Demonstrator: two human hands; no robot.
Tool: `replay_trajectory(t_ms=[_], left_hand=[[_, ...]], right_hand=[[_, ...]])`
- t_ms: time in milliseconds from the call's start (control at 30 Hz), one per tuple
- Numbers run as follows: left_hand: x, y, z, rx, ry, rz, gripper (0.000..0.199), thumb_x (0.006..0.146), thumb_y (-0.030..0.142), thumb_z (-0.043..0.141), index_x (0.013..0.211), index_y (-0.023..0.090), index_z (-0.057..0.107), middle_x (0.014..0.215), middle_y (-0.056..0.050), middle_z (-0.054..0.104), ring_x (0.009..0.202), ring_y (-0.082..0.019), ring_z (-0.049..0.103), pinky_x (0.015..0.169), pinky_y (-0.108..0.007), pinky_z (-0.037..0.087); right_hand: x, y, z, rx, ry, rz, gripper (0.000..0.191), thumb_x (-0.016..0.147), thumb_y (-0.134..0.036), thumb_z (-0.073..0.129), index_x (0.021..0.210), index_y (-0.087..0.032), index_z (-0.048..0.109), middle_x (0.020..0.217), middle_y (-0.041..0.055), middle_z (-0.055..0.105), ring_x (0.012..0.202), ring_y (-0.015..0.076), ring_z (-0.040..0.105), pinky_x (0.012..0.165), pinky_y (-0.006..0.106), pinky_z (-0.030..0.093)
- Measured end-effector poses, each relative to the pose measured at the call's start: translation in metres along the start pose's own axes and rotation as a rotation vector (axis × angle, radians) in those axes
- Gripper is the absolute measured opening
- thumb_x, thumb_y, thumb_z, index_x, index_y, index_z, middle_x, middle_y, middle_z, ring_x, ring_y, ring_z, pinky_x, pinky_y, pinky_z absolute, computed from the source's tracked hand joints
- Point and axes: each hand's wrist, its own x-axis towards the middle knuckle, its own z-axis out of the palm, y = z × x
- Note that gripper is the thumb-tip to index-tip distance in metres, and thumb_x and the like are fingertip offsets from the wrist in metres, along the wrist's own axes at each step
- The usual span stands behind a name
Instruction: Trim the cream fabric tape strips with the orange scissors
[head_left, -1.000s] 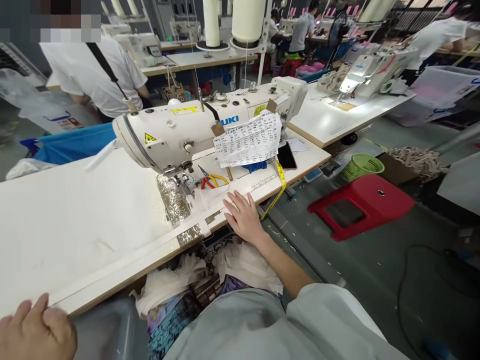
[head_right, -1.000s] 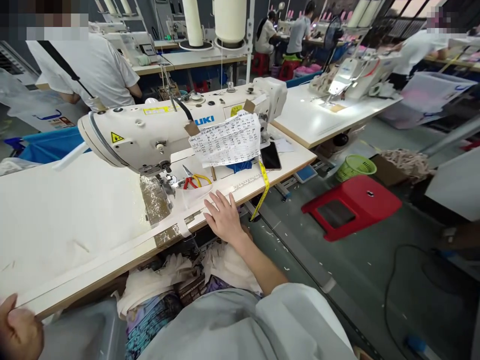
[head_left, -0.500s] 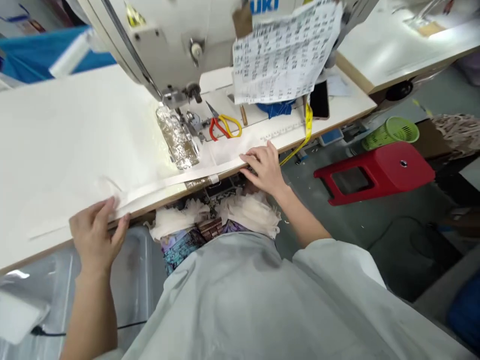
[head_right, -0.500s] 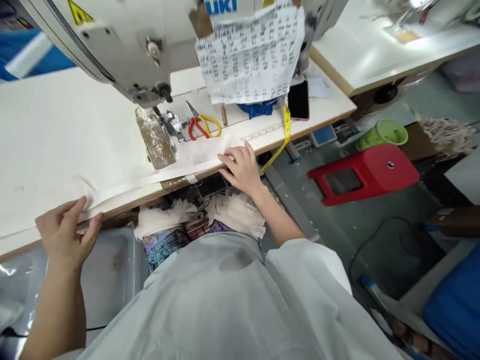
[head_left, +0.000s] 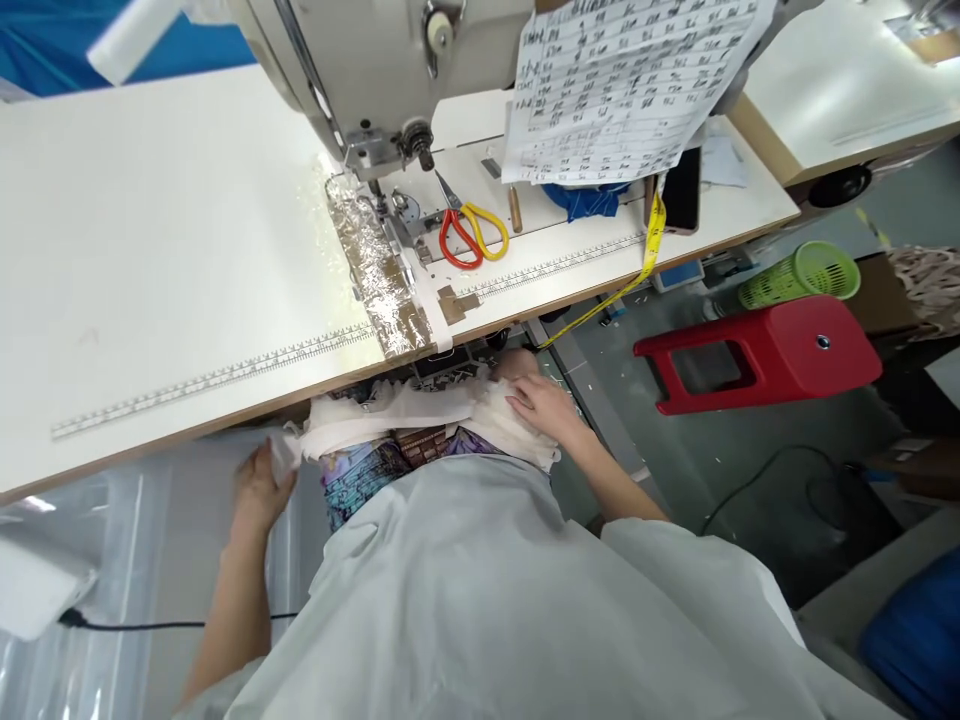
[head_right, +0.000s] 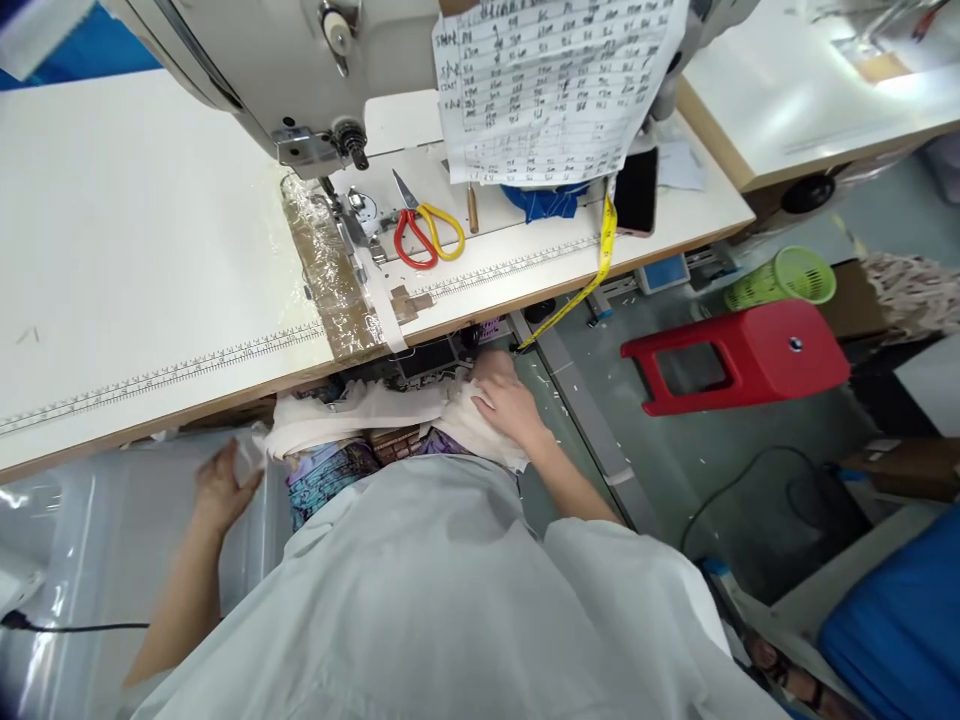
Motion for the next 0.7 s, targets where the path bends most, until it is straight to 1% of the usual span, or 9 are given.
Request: replay_trajectory(t_ms=[33, 100, 167, 233, 267, 333, 467, 600, 700], left_hand=[[-0.004, 0.004, 0.007, -0.019, -0.057, 0.001, 0.057, 0.076, 0.039, 0.048, 0.122, 0.006, 0.055, 0.118, -0.023, 0.060, 0.118, -0.037, 0.054, 0.100, -0.052, 0.046], [-0.011, 0.019, 0.013, -0.048, -0.003, 0.017, 0.059, 0.080, 0.037, 0.046, 0.127, 0.002, 0.051, 0.126, -0.027, 0.055, 0.123, -0.038, 0.051, 0.103, -0.052, 0.043], [-0.016, 0.047, 0.013, -0.088, 0.126, 0.086, 0.051, 0.086, 0.033, 0.043, 0.127, 0.003, 0.052, 0.127, -0.026, 0.056, 0.123, -0.036, 0.051, 0.105, -0.051, 0.042], [-0.019, 0.085, 0.012, -0.154, 0.152, 0.216, 0.041, 0.090, 0.028, 0.042, 0.122, 0.007, 0.056, 0.119, -0.022, 0.062, 0.115, -0.032, 0.056, 0.102, -0.048, 0.044], [-0.020, 0.107, 0.015, -0.201, 0.092, 0.305, 0.037, 0.091, 0.027, 0.042, 0.120, 0.010, 0.057, 0.115, -0.019, 0.064, 0.111, -0.029, 0.058, 0.100, -0.045, 0.046], [-0.020, 0.150, 0.027, -0.295, -0.126, 0.524, 0.033, 0.094, 0.024, 0.039, 0.120, 0.015, 0.057, 0.113, -0.013, 0.066, 0.108, -0.024, 0.061, 0.097, -0.039, 0.050], [-0.021, 0.216, 0.072, -0.332, -0.425, 0.870, 0.040, 0.093, 0.019, 0.044, 0.131, 0.015, 0.051, 0.130, -0.014, 0.058, 0.123, -0.025, 0.053, 0.104, -0.043, 0.047], [-0.020, 0.244, 0.107, -0.318, -0.538, 1.000, 0.065, 0.081, 0.011, 0.056, 0.143, 0.010, 0.036, 0.148, -0.021, 0.040, 0.139, -0.030, 0.037, 0.109, -0.047, 0.042], [-0.017, 0.256, 0.111, -0.346, -0.611, 1.099, 0.082, 0.075, 0.011, 0.063, 0.149, 0.012, 0.026, 0.155, -0.019, 0.030, 0.146, -0.030, 0.025, 0.115, -0.050, 0.032]], right_hand=[[-0.008, 0.005, 0.004, -0.016, 0.005, 0.072, 0.028, 0.096, -0.037, 0.048, 0.105, -0.015, 0.063, 0.101, 0.0106, 0.067, 0.089, 0.0218, 0.061, 0.073, 0.031, 0.041], [-0.027, 0.009, 0.014, -0.036, -0.017, 0.182, 0.032, 0.090, -0.046, 0.056, 0.096, -0.015, 0.061, 0.090, 0.0082, 0.067, 0.078, 0.0211, 0.061, 0.064, 0.030, 0.038], [-0.045, 0.005, 0.026, -0.048, -0.045, 0.231, 0.038, 0.082, -0.051, 0.066, 0.092, -0.016, 0.060, 0.089, 0.0078, 0.067, 0.078, 0.0222, 0.061, 0.065, 0.030, 0.038], [-0.060, -0.004, 0.037, -0.061, -0.057, 0.249, 0.041, 0.078, -0.049, 0.071, 0.096, -0.014, 0.059, 0.097, 0.0114, 0.067, 0.088, 0.0257, 0.061, 0.072, 0.032, 0.039], [-0.065, -0.008, 0.041, -0.066, -0.059, 0.250, 0.041, 0.079, -0.046, 0.070, 0.099, -0.012, 0.058, 0.100, 0.0135, 0.066, 0.093, 0.0276, 0.061, 0.076, 0.034, 0.039], [-0.071, -0.016, 0.046, -0.067, -0.063, 0.231, 0.034, 0.084, -0.040, 0.066, 0.100, -0.011, 0.058, 0.102, 0.0157, 0.065, 0.098, 0.0299, 0.059, 0.082, 0.037, 0.039], [-0.073, -0.021, 0.047, -0.028, -0.051, 0.140, 0.021, 0.086, -0.029, 0.059, 0.098, -0.012, 0.058, 0.108, 0.0170, 0.062, 0.106, 0.0320, 0.052, 0.091, 0.041, 0.036], [-0.074, -0.023, 0.049, 0.071, -0.049, 0.089, 0.010, 0.082, -0.019, 0.053, 0.091, -0.014, 0.055, 0.098, 0.0154, 0.064, 0.101, 0.0294, 0.054, 0.097, 0.042, 0.035], [-0.073, -0.028, 0.047, 0.184, -0.062, 0.118, 0.011, 0.078, -0.018, 0.053, 0.089, -0.016, 0.050, 0.085, 0.0114, 0.063, 0.088, 0.0267, 0.057, 0.088, 0.040, 0.042]])
